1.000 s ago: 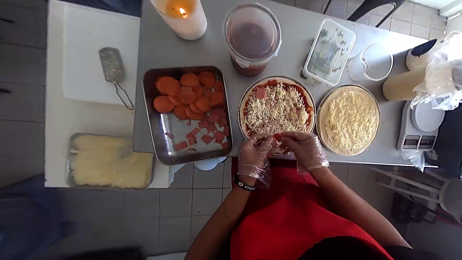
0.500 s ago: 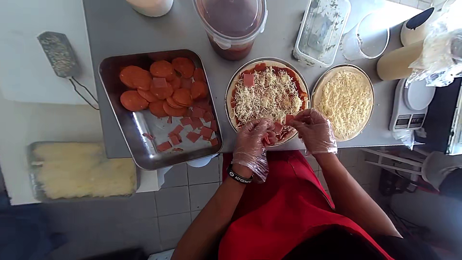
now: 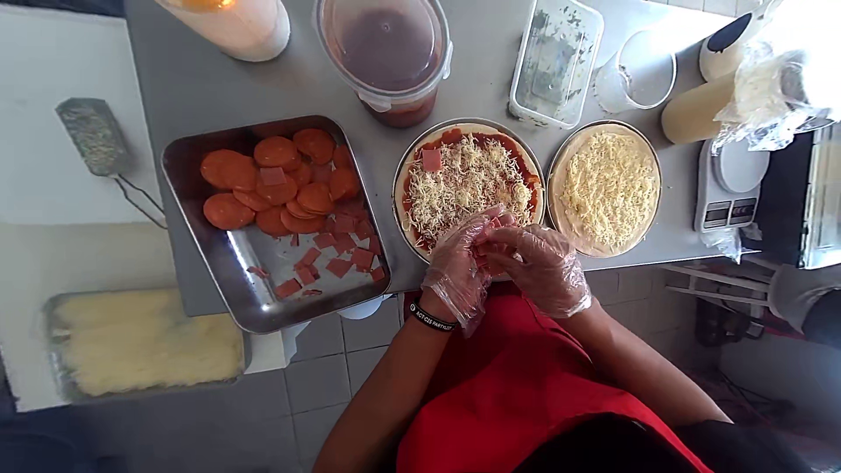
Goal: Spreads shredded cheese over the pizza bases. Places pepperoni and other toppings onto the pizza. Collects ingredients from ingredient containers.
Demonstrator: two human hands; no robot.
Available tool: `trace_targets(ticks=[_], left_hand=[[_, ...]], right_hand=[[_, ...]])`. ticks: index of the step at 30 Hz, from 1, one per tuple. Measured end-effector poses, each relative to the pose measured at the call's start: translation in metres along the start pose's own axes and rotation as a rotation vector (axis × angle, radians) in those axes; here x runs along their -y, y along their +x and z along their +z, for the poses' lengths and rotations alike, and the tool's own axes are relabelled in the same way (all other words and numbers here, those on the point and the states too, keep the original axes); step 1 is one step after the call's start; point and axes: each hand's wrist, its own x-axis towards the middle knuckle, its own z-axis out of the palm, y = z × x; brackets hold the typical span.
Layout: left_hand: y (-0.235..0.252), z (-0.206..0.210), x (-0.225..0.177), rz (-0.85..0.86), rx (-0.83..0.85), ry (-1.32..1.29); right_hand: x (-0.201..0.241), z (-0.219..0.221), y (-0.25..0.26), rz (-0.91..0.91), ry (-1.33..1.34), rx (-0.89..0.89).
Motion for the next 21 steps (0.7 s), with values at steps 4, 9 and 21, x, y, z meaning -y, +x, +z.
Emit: trace_targets(ticks=[4, 9, 21], left_hand=[[0.002, 0.006, -0.001, -0.023, -0.020, 0.049], [0.007, 0.008, -0.002, -0.101, -0.022, 0.010], [0.016, 0.016, -0.010, -0.159, -0.070, 0.019]], right_hand=[[-0.008, -0.005, 0.004, 0.059, 0.093, 0.021], [-0.014, -0.016, 0.011, 0.370, 0.423, 0.121], [-0.021, -0.027, 0.022, 0.443, 0.470, 0.192]])
